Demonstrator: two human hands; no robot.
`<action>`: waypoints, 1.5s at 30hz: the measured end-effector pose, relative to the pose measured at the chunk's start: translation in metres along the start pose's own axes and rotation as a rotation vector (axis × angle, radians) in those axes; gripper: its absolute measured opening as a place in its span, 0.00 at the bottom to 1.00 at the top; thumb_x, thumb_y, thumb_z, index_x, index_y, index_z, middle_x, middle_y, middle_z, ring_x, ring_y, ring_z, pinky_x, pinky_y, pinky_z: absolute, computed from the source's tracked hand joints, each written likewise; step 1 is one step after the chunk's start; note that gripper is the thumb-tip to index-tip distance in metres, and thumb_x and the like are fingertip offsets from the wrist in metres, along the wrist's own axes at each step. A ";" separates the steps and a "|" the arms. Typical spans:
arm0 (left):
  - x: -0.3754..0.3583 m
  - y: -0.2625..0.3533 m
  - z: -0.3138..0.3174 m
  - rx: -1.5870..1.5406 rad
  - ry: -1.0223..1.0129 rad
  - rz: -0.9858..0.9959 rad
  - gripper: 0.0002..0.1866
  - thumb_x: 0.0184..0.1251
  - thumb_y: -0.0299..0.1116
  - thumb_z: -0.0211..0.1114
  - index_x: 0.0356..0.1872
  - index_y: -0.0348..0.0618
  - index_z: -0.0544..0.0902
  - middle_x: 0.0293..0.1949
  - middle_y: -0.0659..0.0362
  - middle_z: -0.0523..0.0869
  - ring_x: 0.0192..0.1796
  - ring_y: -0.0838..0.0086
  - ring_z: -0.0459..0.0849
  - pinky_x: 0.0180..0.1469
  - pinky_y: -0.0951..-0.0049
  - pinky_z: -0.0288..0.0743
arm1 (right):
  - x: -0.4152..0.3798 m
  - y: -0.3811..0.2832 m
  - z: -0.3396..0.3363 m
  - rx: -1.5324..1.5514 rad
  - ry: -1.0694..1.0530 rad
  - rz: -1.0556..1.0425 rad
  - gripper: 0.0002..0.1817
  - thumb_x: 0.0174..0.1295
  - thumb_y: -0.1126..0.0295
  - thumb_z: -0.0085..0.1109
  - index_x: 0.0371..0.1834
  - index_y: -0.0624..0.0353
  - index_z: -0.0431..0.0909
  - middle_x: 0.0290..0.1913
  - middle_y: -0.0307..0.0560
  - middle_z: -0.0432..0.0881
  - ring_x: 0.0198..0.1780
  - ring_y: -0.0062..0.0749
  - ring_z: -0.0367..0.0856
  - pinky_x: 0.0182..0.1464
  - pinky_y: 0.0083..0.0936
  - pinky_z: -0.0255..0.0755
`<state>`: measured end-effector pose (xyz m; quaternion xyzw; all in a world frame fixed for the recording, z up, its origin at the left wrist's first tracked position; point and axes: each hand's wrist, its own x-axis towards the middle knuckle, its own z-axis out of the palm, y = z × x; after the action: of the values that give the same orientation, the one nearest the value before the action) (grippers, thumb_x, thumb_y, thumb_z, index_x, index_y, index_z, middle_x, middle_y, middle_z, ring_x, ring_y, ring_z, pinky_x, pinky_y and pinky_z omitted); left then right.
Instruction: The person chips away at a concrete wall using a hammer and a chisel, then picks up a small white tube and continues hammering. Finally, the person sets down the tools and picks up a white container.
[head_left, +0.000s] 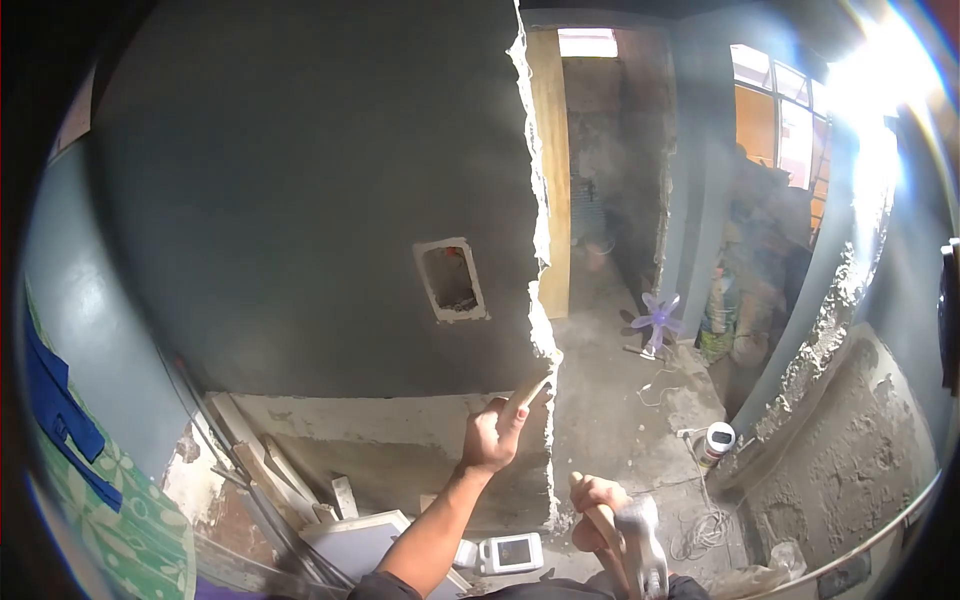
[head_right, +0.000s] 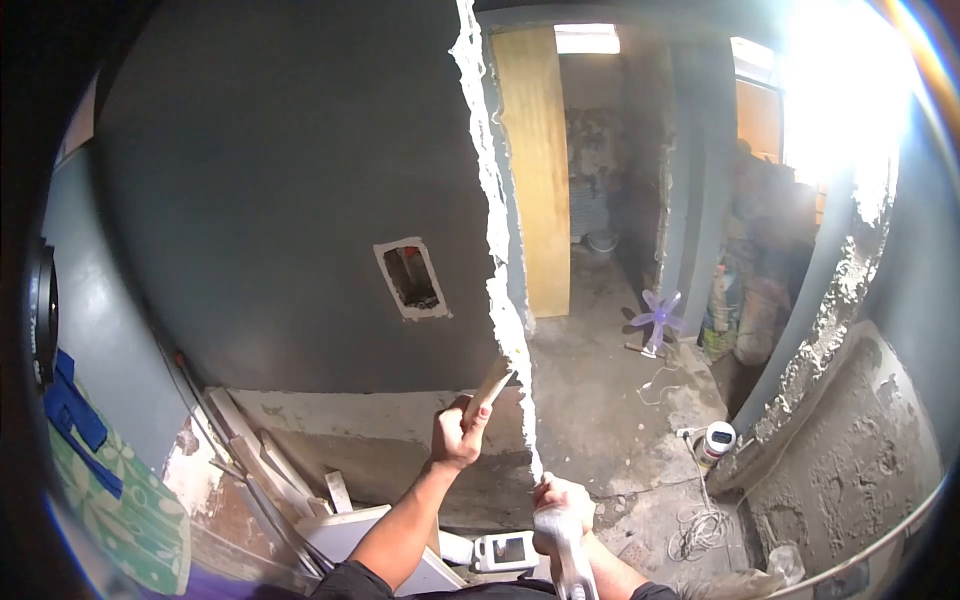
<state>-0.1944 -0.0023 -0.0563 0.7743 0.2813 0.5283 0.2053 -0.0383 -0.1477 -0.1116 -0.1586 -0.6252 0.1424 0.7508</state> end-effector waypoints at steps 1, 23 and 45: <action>0.000 -0.001 -0.001 0.005 0.001 -0.002 0.21 0.75 0.47 0.62 0.34 0.36 0.82 0.21 0.50 0.81 0.23 0.60 0.83 0.28 0.65 0.74 | -0.001 0.014 -0.023 0.078 -0.207 0.083 0.13 0.46 0.74 0.67 0.36 0.62 0.81 0.29 0.57 0.83 0.28 0.49 0.81 0.36 0.40 0.75; -0.002 0.017 0.009 0.222 0.063 -0.051 0.26 0.73 0.49 0.64 0.22 0.38 0.72 0.13 0.46 0.74 0.16 0.49 0.78 0.20 0.59 0.68 | -0.010 0.030 -0.013 0.143 0.174 0.242 0.37 0.69 0.31 0.43 0.25 0.60 0.70 0.19 0.41 0.68 0.21 0.29 0.69 0.24 0.23 0.62; 0.007 0.035 0.005 0.322 0.034 -0.178 0.21 0.72 0.46 0.65 0.28 0.37 0.77 0.18 0.47 0.79 0.22 0.51 0.83 0.26 0.60 0.73 | -0.030 0.091 -0.049 -0.316 -0.068 0.269 0.03 0.55 0.72 0.54 0.29 0.59 0.76 0.24 0.45 0.75 0.22 0.38 0.75 0.27 0.29 0.71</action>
<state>-0.1799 -0.0240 -0.0320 0.7602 0.4331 0.4693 0.1198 0.0034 -0.0806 -0.1844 -0.3516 -0.6380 0.1469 0.6692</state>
